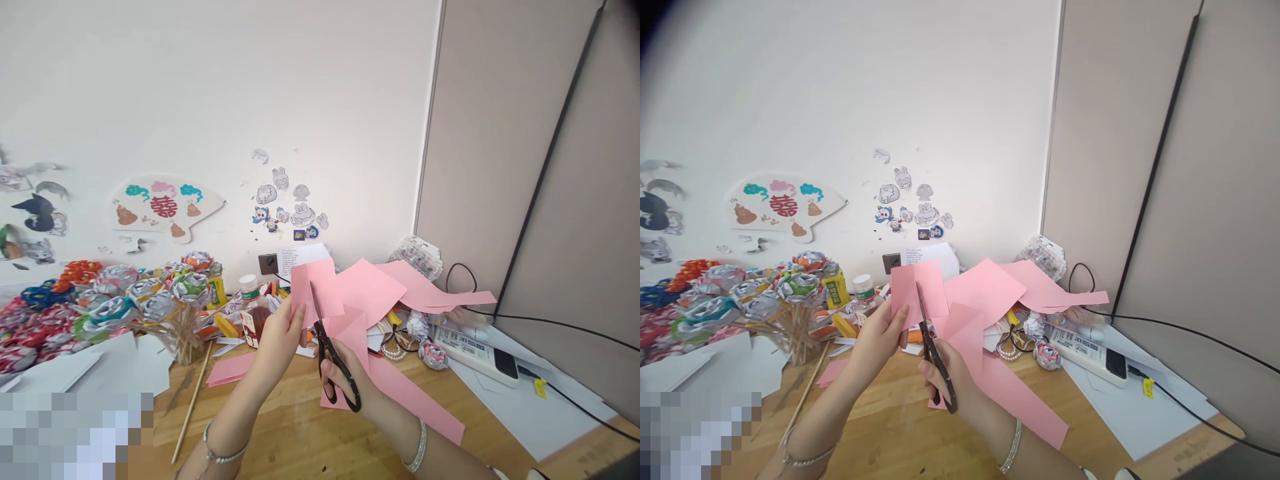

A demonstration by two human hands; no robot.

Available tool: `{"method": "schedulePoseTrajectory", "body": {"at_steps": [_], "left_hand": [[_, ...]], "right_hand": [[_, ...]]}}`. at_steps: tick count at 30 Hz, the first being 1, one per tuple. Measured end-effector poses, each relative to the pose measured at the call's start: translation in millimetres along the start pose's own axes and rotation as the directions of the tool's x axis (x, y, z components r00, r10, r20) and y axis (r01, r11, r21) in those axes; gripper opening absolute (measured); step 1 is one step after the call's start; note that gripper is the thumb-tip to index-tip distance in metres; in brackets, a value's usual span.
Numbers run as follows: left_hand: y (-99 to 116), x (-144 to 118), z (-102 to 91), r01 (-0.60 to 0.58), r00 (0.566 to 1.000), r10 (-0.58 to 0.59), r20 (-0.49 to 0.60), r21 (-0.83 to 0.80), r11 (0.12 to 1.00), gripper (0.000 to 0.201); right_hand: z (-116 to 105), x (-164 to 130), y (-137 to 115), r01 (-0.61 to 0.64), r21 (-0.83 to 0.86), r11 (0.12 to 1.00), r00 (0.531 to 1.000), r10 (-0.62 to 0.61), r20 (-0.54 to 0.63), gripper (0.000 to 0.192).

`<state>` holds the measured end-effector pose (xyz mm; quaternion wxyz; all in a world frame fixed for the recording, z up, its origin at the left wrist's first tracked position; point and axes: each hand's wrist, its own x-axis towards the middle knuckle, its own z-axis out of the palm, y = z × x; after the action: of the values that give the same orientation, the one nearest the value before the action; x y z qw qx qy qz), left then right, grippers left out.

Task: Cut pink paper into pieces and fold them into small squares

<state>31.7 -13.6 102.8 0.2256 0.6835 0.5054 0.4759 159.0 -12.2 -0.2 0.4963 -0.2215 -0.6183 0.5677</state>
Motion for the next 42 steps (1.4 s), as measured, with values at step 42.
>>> {"method": "schedulePoseTrajectory", "body": {"at_steps": [42], "left_hand": [[-3.5, 4.2, -1.3, 0.089, 0.994, -0.063, 0.085, -0.338, 0.937, 0.024]], "right_hand": [[4.3, -3.6, -13.2, -0.06, -0.031, 0.998, 0.995, 0.057, -0.082, 0.033]]}}
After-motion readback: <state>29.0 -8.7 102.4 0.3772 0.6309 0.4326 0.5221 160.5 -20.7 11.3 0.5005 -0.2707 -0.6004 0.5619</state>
